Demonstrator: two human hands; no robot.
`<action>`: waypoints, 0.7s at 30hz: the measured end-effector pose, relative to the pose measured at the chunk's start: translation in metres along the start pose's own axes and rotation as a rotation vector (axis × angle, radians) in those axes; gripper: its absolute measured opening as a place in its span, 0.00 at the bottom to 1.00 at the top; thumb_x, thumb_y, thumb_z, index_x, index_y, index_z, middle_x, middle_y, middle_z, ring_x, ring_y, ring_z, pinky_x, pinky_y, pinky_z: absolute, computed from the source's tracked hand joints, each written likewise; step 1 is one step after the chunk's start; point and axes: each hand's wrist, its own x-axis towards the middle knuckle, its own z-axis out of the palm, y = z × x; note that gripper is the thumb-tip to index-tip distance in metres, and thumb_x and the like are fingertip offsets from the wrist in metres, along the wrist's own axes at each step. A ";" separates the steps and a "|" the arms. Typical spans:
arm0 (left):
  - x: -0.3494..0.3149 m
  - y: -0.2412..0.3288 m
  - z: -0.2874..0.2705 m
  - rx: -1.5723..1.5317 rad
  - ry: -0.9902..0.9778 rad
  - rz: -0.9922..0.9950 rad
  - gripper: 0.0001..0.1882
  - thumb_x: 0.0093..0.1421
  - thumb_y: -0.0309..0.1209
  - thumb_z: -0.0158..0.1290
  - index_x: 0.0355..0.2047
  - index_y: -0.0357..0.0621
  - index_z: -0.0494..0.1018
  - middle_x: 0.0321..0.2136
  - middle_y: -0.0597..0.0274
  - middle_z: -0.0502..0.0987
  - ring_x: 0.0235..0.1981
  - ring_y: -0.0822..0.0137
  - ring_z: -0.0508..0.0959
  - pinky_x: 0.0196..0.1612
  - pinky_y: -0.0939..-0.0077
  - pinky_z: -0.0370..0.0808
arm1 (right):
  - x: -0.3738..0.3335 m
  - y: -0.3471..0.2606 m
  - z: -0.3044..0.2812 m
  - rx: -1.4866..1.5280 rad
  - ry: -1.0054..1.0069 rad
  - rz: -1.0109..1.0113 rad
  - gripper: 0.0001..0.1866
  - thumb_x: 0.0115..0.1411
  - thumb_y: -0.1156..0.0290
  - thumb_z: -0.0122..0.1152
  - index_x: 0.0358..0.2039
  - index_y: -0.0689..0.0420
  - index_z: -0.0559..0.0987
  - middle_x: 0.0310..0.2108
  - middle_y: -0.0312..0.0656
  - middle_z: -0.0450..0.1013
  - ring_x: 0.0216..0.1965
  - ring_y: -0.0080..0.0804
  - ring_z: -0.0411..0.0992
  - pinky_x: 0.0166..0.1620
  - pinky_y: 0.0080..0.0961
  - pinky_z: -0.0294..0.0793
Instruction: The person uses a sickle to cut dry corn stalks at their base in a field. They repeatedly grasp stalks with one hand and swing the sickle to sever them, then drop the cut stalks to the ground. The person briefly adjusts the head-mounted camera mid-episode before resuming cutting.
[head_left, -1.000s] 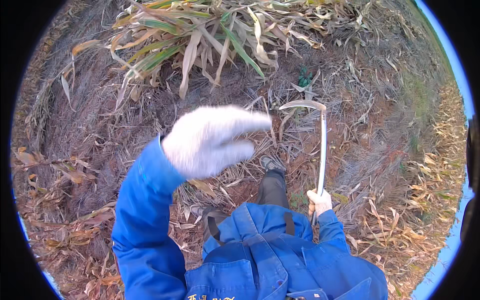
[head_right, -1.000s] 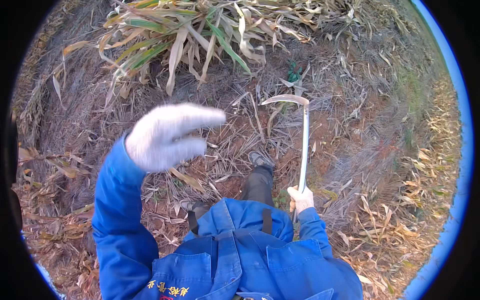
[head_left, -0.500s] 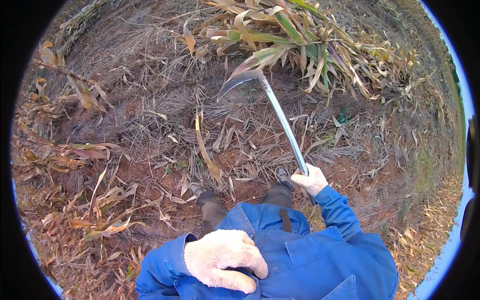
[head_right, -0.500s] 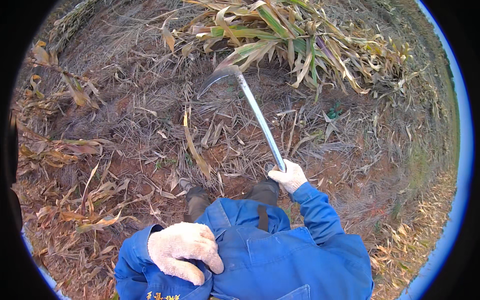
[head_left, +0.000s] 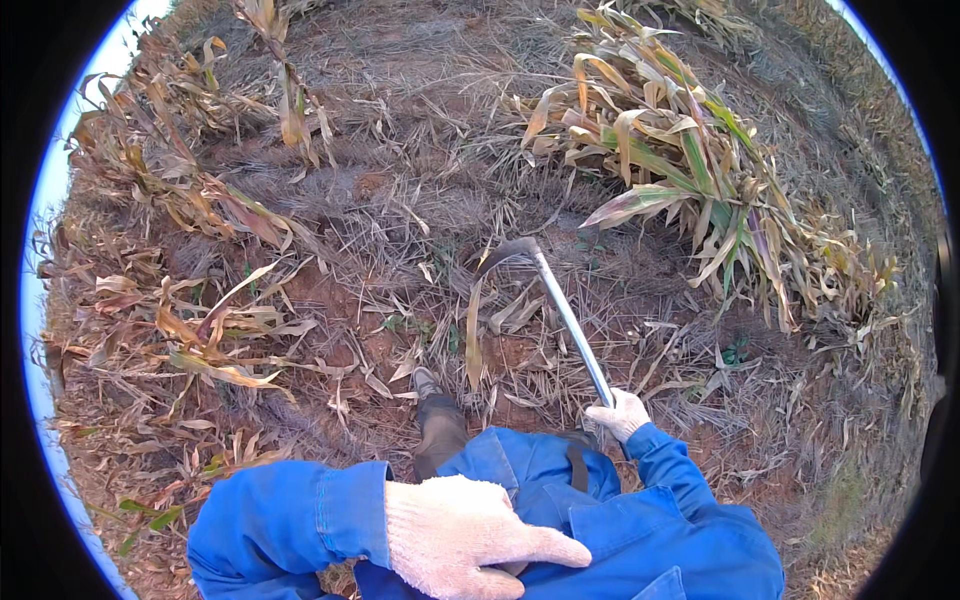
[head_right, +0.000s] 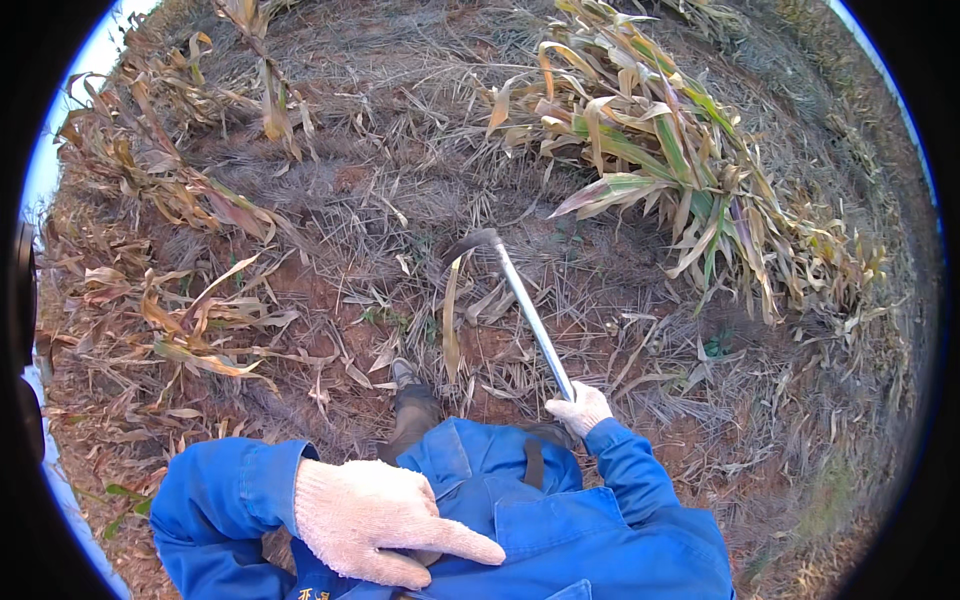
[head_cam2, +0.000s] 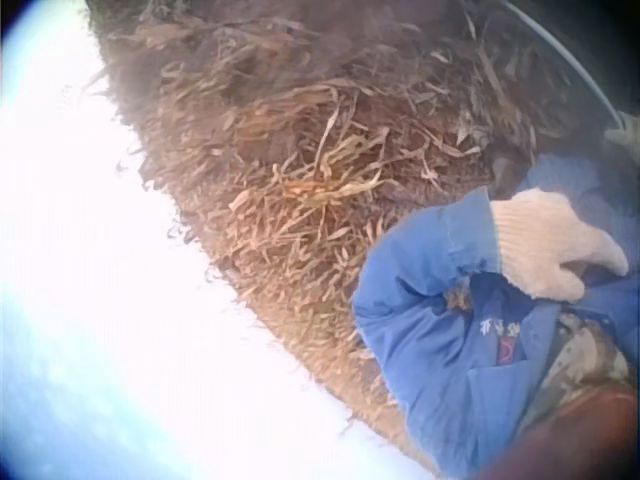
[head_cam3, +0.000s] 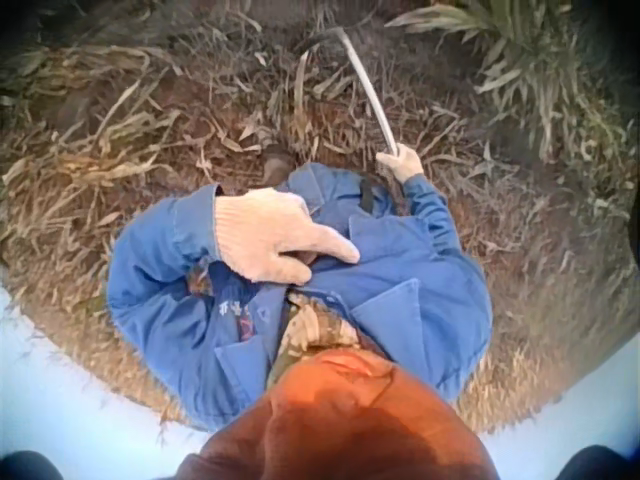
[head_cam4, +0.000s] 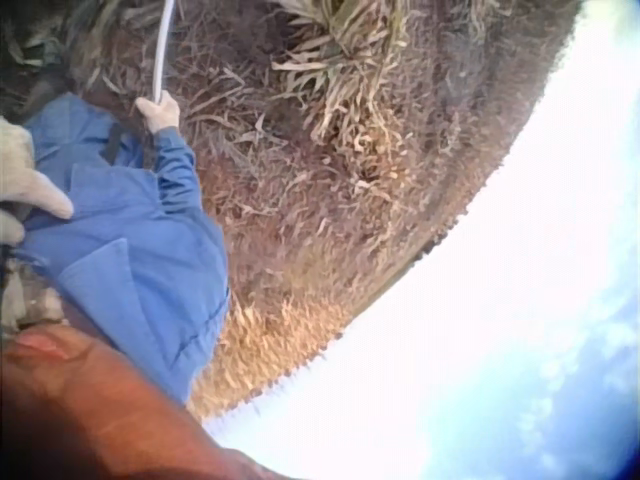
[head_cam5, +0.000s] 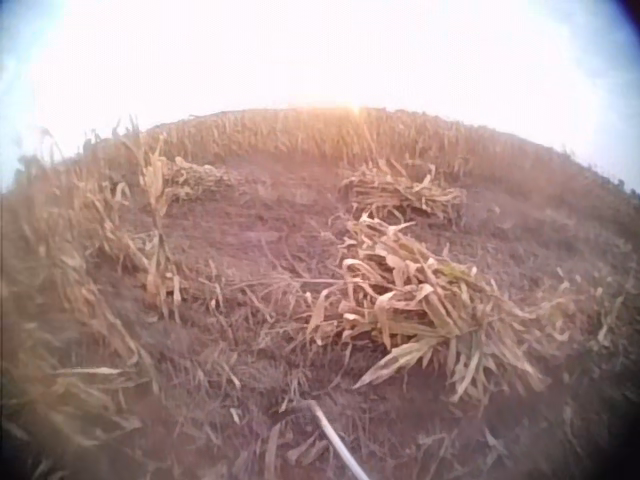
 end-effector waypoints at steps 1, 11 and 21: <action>-0.004 -0.001 0.007 0.016 0.010 0.004 0.37 0.67 0.34 0.54 0.75 0.52 0.57 0.30 0.44 0.79 0.35 0.42 0.80 0.41 0.50 0.76 | 0.002 0.003 -0.001 0.041 -0.020 0.022 0.23 0.53 0.54 0.75 0.38 0.60 0.81 0.22 0.43 0.77 0.21 0.29 0.76 0.28 0.30 0.76; -0.062 -0.042 0.088 -0.328 0.746 0.383 0.29 0.63 0.27 0.63 0.65 0.42 0.72 0.42 0.52 0.84 0.46 0.57 0.84 0.52 0.61 0.78 | -0.018 0.032 -0.007 0.368 0.089 0.035 0.16 0.56 0.62 0.74 0.32 0.58 0.76 0.19 0.36 0.73 0.15 0.23 0.69 0.19 0.25 0.69; 0.000 -0.088 0.111 0.097 0.581 0.028 0.23 0.73 0.47 0.48 0.55 0.44 0.79 0.48 0.51 0.82 0.52 0.48 0.77 0.58 0.57 0.71 | -0.030 0.019 -0.002 0.388 0.063 0.027 0.15 0.57 0.65 0.75 0.35 0.59 0.77 0.19 0.36 0.72 0.14 0.23 0.69 0.18 0.24 0.68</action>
